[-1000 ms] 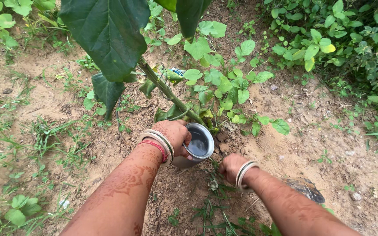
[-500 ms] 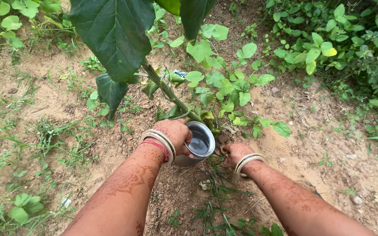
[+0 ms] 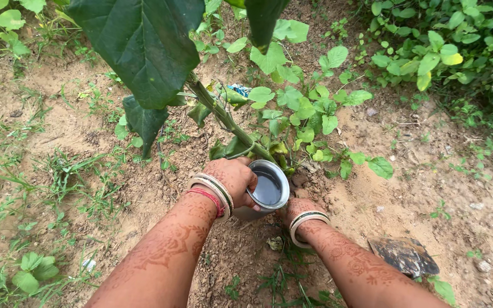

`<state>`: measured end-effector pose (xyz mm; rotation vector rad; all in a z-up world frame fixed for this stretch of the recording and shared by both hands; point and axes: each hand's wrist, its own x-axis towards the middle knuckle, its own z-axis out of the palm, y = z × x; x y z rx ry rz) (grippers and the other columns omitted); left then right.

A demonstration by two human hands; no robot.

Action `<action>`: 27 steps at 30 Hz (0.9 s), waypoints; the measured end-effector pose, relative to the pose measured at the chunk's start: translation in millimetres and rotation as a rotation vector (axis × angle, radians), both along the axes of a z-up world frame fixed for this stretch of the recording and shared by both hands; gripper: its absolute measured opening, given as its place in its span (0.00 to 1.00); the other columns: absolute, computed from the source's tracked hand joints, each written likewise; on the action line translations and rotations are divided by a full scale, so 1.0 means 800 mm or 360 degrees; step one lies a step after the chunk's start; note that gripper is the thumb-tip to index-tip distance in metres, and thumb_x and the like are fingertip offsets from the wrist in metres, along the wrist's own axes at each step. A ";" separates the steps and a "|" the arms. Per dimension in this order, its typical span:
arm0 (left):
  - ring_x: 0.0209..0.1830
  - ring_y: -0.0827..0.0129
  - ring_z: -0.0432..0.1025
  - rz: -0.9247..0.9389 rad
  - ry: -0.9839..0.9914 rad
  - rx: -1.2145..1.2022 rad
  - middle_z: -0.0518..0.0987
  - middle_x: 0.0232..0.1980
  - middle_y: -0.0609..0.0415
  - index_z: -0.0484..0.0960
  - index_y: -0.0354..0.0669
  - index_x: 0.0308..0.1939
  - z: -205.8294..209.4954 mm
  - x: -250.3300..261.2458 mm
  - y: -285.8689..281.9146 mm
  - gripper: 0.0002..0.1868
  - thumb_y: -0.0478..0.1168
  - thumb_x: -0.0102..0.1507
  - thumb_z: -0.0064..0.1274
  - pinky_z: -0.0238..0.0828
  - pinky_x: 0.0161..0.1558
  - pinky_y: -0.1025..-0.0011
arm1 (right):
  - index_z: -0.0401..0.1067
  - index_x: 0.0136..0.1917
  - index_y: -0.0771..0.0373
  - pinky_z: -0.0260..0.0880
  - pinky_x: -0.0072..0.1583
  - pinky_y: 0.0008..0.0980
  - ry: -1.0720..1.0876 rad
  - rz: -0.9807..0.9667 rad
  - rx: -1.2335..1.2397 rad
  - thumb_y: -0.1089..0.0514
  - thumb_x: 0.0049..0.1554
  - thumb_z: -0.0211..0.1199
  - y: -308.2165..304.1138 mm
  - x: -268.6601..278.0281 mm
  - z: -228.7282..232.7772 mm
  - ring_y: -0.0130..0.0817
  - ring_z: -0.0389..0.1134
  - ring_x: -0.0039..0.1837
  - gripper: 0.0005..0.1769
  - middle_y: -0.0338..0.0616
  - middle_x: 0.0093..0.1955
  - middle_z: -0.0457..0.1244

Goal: The person loosens the soil around plants using a trowel and pours water at the base of the plants from a metal cup.

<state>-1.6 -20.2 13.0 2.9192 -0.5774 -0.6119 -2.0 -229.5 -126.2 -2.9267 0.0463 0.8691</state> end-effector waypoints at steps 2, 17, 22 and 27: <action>0.56 0.57 0.76 0.0013 0.0007 -0.0013 0.76 0.57 0.58 0.89 0.67 0.45 -0.002 0.002 0.001 0.26 0.66 0.47 0.70 0.74 0.56 0.57 | 0.73 0.66 0.49 0.67 0.67 0.46 0.0078 -0.0009 -0.0032 0.36 0.58 0.65 0.000 0.003 -0.006 0.46 0.67 0.67 0.28 0.49 0.66 0.64; 0.54 0.57 0.76 0.0002 -0.0018 -0.0058 0.77 0.56 0.57 0.89 0.65 0.44 -0.010 0.005 0.005 0.25 0.65 0.47 0.71 0.74 0.55 0.58 | 0.75 0.57 0.54 0.72 0.62 0.42 -0.0281 -0.0071 0.0437 0.59 0.46 0.77 -0.014 0.022 -0.048 0.47 0.72 0.59 0.25 0.48 0.55 0.71; 0.54 0.57 0.76 -0.0001 -0.0054 -0.0083 0.77 0.56 0.58 0.89 0.65 0.43 -0.006 0.000 0.010 0.25 0.65 0.47 0.71 0.74 0.55 0.58 | 0.78 0.54 0.54 0.73 0.60 0.41 -0.0263 0.0132 0.0288 0.54 0.48 0.76 -0.005 0.014 -0.045 0.48 0.71 0.58 0.20 0.49 0.54 0.70; 0.55 0.57 0.76 0.0007 -0.0030 -0.0061 0.77 0.56 0.57 0.89 0.65 0.43 -0.003 0.000 0.011 0.24 0.65 0.47 0.70 0.73 0.56 0.58 | 0.77 0.54 0.61 0.75 0.59 0.43 -0.0281 0.0117 0.0135 0.54 0.51 0.72 0.005 0.021 -0.036 0.49 0.73 0.58 0.18 0.54 0.54 0.70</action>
